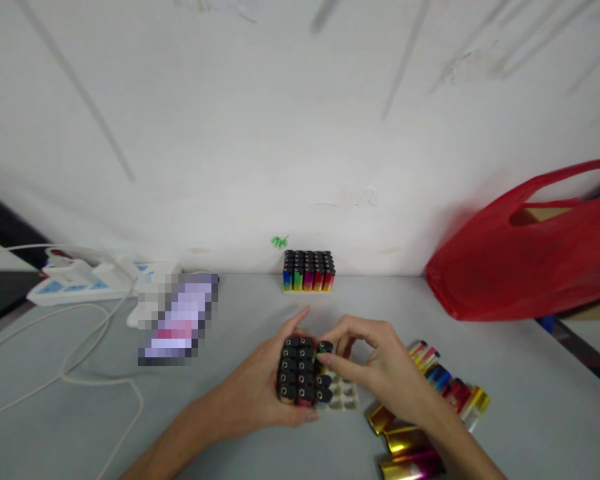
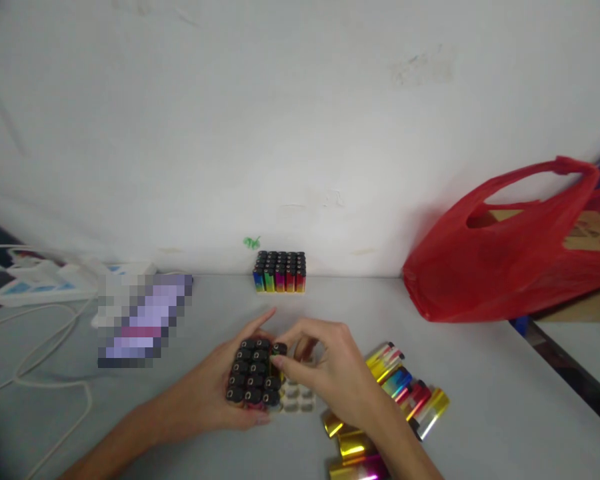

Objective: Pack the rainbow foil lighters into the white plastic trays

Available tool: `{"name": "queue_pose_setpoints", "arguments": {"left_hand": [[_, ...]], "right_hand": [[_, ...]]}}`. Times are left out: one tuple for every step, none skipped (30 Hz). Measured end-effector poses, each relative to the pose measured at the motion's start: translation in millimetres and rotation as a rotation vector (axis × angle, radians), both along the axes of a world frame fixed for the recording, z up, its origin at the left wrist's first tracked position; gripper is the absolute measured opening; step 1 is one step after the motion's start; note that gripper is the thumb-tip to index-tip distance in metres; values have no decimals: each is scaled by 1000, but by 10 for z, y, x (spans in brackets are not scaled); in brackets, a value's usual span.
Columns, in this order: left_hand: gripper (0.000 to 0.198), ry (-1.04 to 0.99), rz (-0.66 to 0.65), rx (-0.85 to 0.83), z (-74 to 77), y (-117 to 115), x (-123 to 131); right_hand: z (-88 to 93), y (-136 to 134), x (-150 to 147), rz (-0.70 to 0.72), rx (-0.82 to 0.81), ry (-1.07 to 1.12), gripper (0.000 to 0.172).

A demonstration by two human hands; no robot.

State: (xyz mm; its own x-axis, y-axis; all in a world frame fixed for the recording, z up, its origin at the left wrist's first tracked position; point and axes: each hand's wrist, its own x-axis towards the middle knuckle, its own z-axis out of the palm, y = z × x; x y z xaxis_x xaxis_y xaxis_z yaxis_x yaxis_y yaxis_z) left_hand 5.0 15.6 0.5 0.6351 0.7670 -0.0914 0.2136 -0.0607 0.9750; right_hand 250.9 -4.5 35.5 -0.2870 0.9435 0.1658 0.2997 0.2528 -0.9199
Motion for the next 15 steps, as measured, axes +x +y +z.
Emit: {"name": "queue_pose_setpoints", "arguments": {"left_hand": [[132, -1, 6, 1, -7, -2, -1], [132, 0, 11, 5, -15, -4, -1], [133, -2, 14, 7, -23, -5, -2], [133, -7, 12, 2, -28, -5, -2], [133, -13, 8, -6, -31, -5, -2], [133, -16, 5, -11, -31, -4, -2], [133, -16, 4, -9, -28, -2, -1], [133, -13, 3, -1, -22, -1, -1], [132, -8, 1, 11, -14, 1, -1], [133, -4, -1, 24, -6, 2, 0], [133, -2, -1, 31, 3, 1, 1], [133, 0, -3, 31, 11, 0, 2], [133, 0, -4, 23, 18, -2, 4], [133, 0, -4, 7, 23, -4, 6], [133, -2, -3, -12, 26, -6, 8]], "right_hand": [[7, -7, 4, 17, 4, -5, 12], [12, -13, 6, 29, 13, -13, 11], [14, -20, 7, 36, 31, -27, 10], [15, -25, 8, 41, 58, -46, 9], [14, -31, 9, 43, 87, -68, 7], [14, -35, 10, 46, 118, -88, 6], [15, -39, 10, 50, 143, -102, 6], [18, -42, 10, 58, 160, -113, 6], [23, -45, 8, 66, 165, -123, 6], [31, -48, 5, 78, 162, -133, 7], [40, -50, 1, 90, 154, -148, 14], [49, -52, -4, 99, 147, -166, 24], [55, -52, -9, 100, 141, -185, 34], [59, -51, -13, 89, 145, -203, 42], [57, -47, -15, 67, 157, -219, 47]]}}
